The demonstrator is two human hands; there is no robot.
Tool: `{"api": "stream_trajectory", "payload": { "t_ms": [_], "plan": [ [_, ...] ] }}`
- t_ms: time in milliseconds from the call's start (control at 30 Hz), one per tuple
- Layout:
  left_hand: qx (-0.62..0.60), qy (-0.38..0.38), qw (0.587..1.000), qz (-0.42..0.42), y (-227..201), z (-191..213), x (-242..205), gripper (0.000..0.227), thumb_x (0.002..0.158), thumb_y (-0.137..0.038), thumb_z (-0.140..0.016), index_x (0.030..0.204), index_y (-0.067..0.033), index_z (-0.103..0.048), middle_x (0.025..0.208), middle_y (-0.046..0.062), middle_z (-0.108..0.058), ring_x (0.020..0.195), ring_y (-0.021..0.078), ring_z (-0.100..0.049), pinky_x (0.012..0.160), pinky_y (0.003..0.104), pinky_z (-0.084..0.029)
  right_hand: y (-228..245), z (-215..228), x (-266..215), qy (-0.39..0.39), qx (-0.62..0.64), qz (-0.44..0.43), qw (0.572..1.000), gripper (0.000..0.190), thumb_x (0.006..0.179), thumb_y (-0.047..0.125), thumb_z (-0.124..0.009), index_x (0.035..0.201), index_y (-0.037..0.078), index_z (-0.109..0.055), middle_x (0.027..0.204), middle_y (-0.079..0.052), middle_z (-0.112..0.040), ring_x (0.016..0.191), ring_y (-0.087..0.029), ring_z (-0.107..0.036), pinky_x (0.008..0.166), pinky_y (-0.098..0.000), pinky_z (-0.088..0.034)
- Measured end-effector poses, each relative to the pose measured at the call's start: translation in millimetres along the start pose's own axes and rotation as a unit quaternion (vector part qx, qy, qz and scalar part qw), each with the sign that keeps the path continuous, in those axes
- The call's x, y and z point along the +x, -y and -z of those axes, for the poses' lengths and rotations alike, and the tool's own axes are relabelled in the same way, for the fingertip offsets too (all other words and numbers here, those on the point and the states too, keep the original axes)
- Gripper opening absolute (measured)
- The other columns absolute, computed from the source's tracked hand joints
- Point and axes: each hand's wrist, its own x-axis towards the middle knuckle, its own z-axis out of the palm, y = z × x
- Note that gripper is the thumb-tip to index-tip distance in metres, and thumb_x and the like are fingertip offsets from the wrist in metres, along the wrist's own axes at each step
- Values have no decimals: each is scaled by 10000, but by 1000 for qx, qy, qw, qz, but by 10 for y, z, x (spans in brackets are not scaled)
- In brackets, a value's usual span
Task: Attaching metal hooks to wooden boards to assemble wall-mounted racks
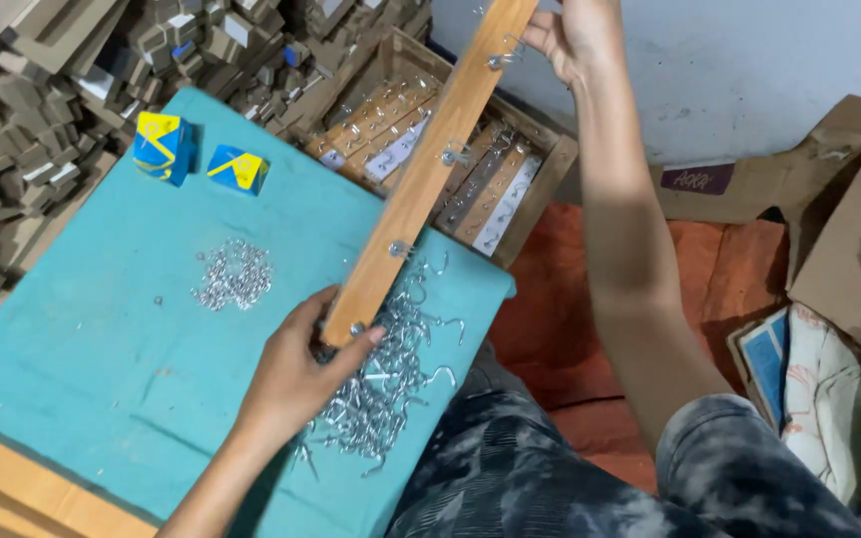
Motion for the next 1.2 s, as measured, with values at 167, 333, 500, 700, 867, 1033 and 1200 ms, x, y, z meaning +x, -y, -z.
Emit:
{"api": "stream_trajectory", "payload": {
  "t_ms": [167,333,500,700,867,1033,1200],
  "plan": [
    [-7,-54,997,49,-324,48,954,581,773,-359,-799,1302,-142,-696,936,-24,-713,648,80,-533,497,245,-395,-316,163,629,-75,36,-103,991,514,864,436,-611,1239,99,-512,949,-100,-650,771,-229,-754,702,-375,-757],
    [83,-90,992,-7,-510,309,2134,396,819,-432,-779,1125,-181,-760,763,-59,-509,663,77,-381,555,264,-297,-942,142,1546,-62,95,-205,972,581,925,482,-527,1317,54,-521,1067,-171,-715,937,-300,-758,804,-399,-700],
    [158,-113,979,64,-639,589,3053,569,793,-533,-756,1210,-148,-726,950,118,-537,911,292,-475,755,429,-385,-2164,82,2278,-29,128,-305,943,1046,900,650,-502,1642,128,20,1488,-332,-462,1397,-440,-498,1192,-522,-412],
    [156,-107,975,113,130,722,4107,736,803,-487,-721,1397,-57,-653,1313,277,-653,1244,477,-590,1024,562,-482,-4236,103,2478,126,-105,-279,946,503,1082,503,-455,1447,162,-506,1298,-198,-697,1188,-333,-694,943,-624,-541],
    [121,-116,974,155,306,683,4495,670,826,-497,-714,1331,-57,-681,1316,312,-648,1264,501,-568,1055,576,-460,-4162,-139,2153,240,-169,-135,947,355,1084,440,-562,1231,160,-724,1188,-151,-742,1124,-240,-688,890,-506,-587],
    [104,-90,966,218,759,558,4769,662,804,-519,-725,1325,-113,-690,1359,236,-647,1310,422,-554,1097,525,-450,-4827,-40,2030,351,-347,107,863,238,938,206,-715,1175,184,-722,1081,-66,-759,1048,-255,-723,935,-378,-588],
    [111,-68,964,231,676,410,4841,654,800,-446,-722,1351,-97,-671,1391,209,-632,1340,382,-538,1131,496,-430,-4453,-5,1931,329,-401,103,848,172,924,234,-684,1095,230,-700,1029,-49,-762,950,-281,-743,836,-413,-609]
  ]
}}
